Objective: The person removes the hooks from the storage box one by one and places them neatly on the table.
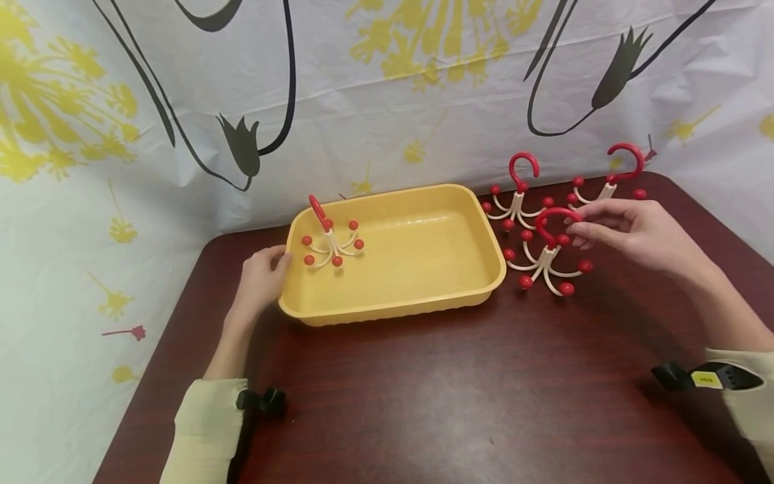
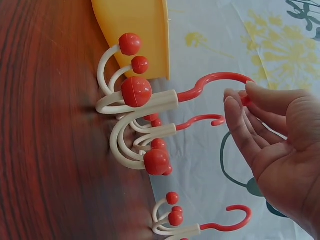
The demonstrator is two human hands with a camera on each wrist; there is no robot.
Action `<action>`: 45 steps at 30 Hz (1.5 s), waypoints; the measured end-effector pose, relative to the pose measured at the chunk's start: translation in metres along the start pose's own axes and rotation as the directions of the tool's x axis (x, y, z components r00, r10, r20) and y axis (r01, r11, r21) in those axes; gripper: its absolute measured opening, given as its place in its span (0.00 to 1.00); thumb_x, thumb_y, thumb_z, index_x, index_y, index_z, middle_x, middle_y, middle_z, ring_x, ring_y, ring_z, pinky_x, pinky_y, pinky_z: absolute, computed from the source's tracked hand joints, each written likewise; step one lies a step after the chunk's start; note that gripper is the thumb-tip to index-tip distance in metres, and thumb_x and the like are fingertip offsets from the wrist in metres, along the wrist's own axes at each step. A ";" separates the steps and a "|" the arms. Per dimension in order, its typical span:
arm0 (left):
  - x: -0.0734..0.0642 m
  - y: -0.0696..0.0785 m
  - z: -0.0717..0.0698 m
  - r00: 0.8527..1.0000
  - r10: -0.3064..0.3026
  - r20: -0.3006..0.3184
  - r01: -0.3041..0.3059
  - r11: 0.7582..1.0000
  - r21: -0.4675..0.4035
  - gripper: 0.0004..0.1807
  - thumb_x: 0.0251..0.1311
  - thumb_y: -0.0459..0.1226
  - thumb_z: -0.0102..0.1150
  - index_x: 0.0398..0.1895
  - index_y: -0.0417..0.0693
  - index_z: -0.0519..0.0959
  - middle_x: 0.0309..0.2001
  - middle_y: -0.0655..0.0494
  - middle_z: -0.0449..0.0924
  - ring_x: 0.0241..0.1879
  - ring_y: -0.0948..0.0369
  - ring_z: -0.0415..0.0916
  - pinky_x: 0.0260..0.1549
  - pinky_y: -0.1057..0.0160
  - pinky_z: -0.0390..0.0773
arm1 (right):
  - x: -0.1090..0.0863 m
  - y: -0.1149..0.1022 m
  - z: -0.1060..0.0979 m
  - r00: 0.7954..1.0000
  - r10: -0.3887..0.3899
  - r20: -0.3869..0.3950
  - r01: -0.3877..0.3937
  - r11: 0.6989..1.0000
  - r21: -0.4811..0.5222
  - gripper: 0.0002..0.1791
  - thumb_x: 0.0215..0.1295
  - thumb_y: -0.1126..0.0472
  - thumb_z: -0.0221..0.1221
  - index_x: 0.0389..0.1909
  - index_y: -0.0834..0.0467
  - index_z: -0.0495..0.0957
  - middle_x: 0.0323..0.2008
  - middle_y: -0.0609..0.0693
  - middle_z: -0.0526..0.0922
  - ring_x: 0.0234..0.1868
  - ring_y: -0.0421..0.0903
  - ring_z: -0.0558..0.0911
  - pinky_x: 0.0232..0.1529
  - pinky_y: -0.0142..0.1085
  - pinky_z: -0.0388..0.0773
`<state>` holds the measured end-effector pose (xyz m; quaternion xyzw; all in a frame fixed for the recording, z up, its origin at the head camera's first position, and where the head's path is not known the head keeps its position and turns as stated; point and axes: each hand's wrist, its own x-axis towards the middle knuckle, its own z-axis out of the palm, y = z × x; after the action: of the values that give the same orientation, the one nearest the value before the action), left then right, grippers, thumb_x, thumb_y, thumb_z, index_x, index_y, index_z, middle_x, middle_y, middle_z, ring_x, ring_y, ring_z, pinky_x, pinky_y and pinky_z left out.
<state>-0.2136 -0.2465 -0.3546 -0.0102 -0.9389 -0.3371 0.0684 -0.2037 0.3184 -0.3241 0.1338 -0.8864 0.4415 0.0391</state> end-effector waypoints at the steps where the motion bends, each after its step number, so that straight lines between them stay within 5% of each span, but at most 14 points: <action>1: 0.000 0.000 0.000 1.000 0.002 0.002 -0.002 1.000 0.001 0.22 0.76 0.37 0.48 0.64 0.28 0.73 0.56 0.32 0.79 0.54 0.43 0.76 0.55 0.45 0.76 | 0.000 0.001 -0.001 1.000 -0.003 0.004 0.003 1.000 0.000 0.15 0.66 0.67 0.66 0.52 0.63 0.81 0.31 0.49 0.89 0.31 0.39 0.87 0.34 0.23 0.79; 16: 0.001 0.000 0.001 1.000 0.010 0.005 -0.010 1.000 -0.005 0.22 0.76 0.37 0.48 0.64 0.29 0.73 0.56 0.33 0.79 0.54 0.44 0.77 0.55 0.45 0.76 | -0.004 -0.001 -0.010 0.998 -0.046 -0.045 0.043 0.997 -0.057 0.12 0.67 0.65 0.65 0.51 0.60 0.82 0.28 0.52 0.87 0.27 0.40 0.84 0.35 0.20 0.75; 28: 0.003 0.001 -0.001 1.000 0.005 0.002 -0.005 1.000 -0.008 0.23 0.76 0.38 0.49 0.64 0.29 0.74 0.56 0.33 0.79 0.54 0.44 0.77 0.55 0.45 0.76 | -0.005 -0.014 -0.019 0.991 -0.089 -0.098 0.090 0.996 0.011 0.13 0.68 0.65 0.65 0.52 0.61 0.81 0.33 0.46 0.89 0.29 0.37 0.85 0.35 0.20 0.77; 38: 0.001 -0.002 -0.001 1.000 0.000 0.002 0.000 1.000 -0.007 0.23 0.76 0.38 0.49 0.64 0.29 0.74 0.56 0.33 0.79 0.55 0.44 0.76 0.56 0.45 0.75 | -0.003 -0.040 -0.002 0.962 -0.201 -0.183 0.212 0.976 0.040 0.11 0.65 0.71 0.65 0.48 0.66 0.82 0.37 0.42 0.88 0.31 0.36 0.86 0.34 0.21 0.79; 45: 0.001 -0.003 -0.001 1.000 -0.002 0.000 0.002 1.000 -0.008 0.23 0.76 0.38 0.49 0.64 0.29 0.74 0.55 0.33 0.79 0.54 0.44 0.77 0.54 0.45 0.76 | 0.001 -0.061 0.016 0.952 -0.252 -0.172 0.257 0.966 0.009 0.11 0.65 0.69 0.66 0.48 0.62 0.84 0.35 0.43 0.88 0.31 0.35 0.85 0.33 0.21 0.78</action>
<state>-0.2144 -0.2494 -0.3560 -0.0093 -0.9376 -0.3409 0.0680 -0.1871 0.2705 -0.2866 0.2095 -0.8482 0.4564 0.1685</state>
